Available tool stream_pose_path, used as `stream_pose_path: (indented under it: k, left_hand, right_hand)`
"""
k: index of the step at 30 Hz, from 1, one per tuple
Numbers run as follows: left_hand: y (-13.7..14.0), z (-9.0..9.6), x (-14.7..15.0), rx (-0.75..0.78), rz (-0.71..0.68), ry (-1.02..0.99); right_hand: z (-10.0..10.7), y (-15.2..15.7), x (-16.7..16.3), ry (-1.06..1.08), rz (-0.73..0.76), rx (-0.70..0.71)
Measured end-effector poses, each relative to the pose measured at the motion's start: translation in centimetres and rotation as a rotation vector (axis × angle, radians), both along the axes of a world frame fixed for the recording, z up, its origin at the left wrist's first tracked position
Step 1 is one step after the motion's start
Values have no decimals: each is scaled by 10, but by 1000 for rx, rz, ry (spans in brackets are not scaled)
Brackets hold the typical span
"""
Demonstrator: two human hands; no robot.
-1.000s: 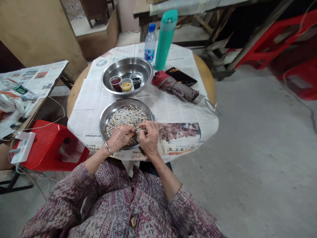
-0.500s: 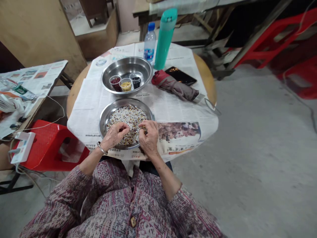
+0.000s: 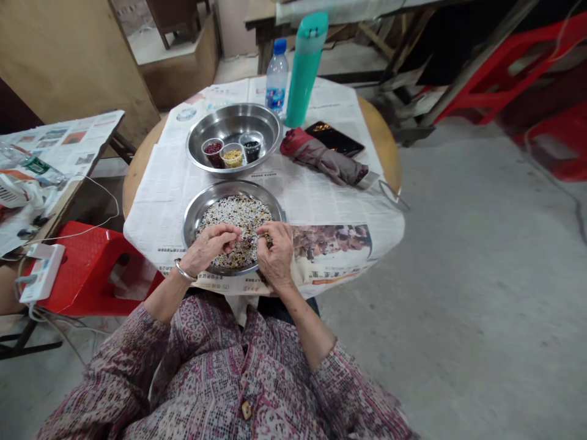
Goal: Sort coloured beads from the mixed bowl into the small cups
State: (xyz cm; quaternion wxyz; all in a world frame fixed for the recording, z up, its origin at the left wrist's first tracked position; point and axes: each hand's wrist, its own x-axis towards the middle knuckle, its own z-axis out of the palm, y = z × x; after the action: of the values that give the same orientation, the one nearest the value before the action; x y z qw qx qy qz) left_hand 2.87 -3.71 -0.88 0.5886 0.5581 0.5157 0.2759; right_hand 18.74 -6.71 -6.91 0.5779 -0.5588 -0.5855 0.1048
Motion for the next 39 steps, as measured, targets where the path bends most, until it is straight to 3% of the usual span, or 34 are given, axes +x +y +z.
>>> stream_pose_path:
  k: [5, 11, 16, 21, 26, 29, 35, 39]
  left_hand:
    - [-4, -1, 4, 373, -181, 426]
    - [-10, -5, 14, 512, -230, 730]
    - [-9, -4, 18, 557, -288, 761]
    - [-8, -3, 16, 526, -224, 651]
    - [-1, -3, 9, 267, -5, 273]
    - [2, -2, 6, 161, 1, 182]
    - [-4, -3, 12, 530, -167, 607]
    - [-8, -1, 18, 604, -262, 784]
  right_hand:
    - [0, 0, 0, 1, -2, 8]
    - [-1, 0, 1, -15, 2, 17]
    - [-1, 1, 1, -16, -4, 21]
    - [-1, 1, 1, -12, -2, 23]
    - [0, 0, 1, 3, 6, 12]
    - [0, 0, 1, 0, 9, 8]
    - [0, 0, 0, -3, 8, 13]
    - [-1, 0, 0, 2, 0, 15]
